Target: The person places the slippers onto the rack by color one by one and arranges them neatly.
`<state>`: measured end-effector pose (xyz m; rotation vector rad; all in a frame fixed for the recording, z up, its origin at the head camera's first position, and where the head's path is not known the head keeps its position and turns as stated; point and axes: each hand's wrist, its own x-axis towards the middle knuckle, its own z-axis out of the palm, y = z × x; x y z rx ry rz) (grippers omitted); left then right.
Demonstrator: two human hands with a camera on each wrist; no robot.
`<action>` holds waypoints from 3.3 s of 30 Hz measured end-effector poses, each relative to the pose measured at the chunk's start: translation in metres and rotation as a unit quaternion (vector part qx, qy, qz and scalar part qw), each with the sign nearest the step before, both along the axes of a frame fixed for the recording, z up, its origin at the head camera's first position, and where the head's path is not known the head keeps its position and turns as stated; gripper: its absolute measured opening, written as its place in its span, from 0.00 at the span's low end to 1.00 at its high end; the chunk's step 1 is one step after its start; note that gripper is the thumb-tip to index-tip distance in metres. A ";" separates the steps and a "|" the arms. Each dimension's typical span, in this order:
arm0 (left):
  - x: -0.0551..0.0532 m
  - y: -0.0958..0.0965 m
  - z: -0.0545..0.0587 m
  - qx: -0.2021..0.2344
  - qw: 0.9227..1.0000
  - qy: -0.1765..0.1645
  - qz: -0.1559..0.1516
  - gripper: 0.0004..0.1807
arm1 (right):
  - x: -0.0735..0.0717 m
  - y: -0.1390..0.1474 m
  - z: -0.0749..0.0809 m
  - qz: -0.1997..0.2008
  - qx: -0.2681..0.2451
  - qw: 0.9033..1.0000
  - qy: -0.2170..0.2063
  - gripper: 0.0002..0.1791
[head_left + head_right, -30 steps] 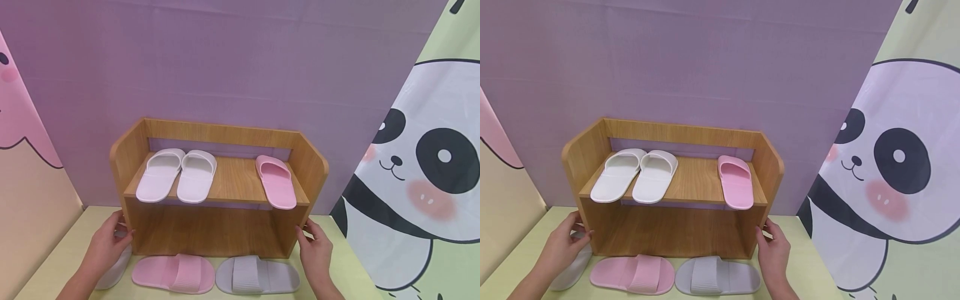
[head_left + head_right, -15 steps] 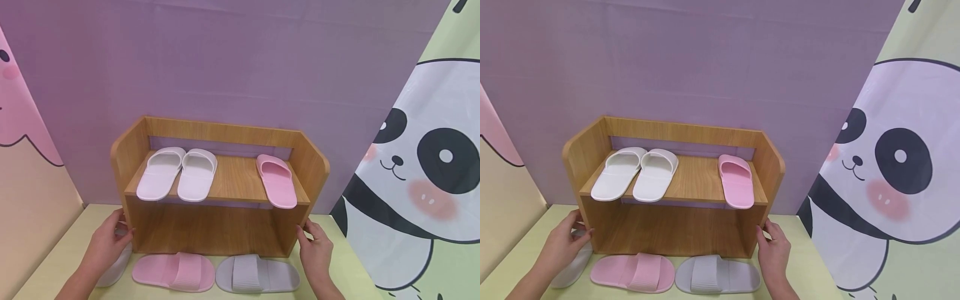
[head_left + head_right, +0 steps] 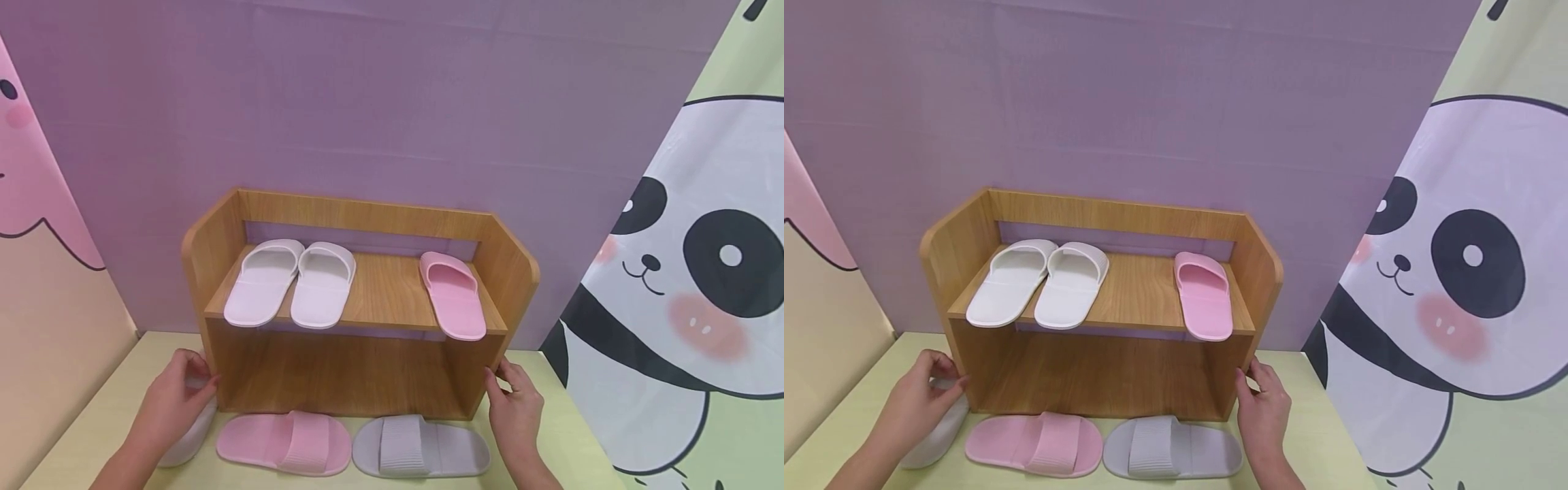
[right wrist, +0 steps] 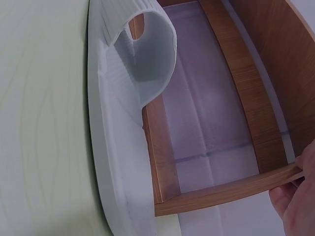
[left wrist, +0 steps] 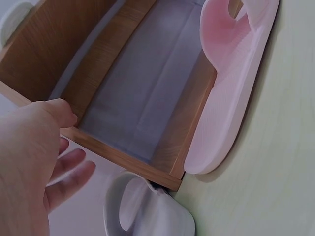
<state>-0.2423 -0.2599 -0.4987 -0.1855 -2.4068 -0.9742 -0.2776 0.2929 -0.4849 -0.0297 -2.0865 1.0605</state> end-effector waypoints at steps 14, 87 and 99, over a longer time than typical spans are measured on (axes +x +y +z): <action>0.016 0.016 -0.014 -0.061 0.987 0.000 -0.149 0.18 | 0.001 -0.001 0.000 -0.001 -0.003 1.000 -0.019 0.19; 0.031 0.021 -0.029 -0.193 0.921 -0.205 -0.268 0.49 | -0.001 -0.003 -0.003 -0.010 -0.003 1.000 -0.020 0.19; 0.030 0.019 -0.020 -0.213 0.928 -0.186 -0.243 0.45 | 0.001 -0.004 0.000 0.000 -0.004 1.000 -0.008 0.20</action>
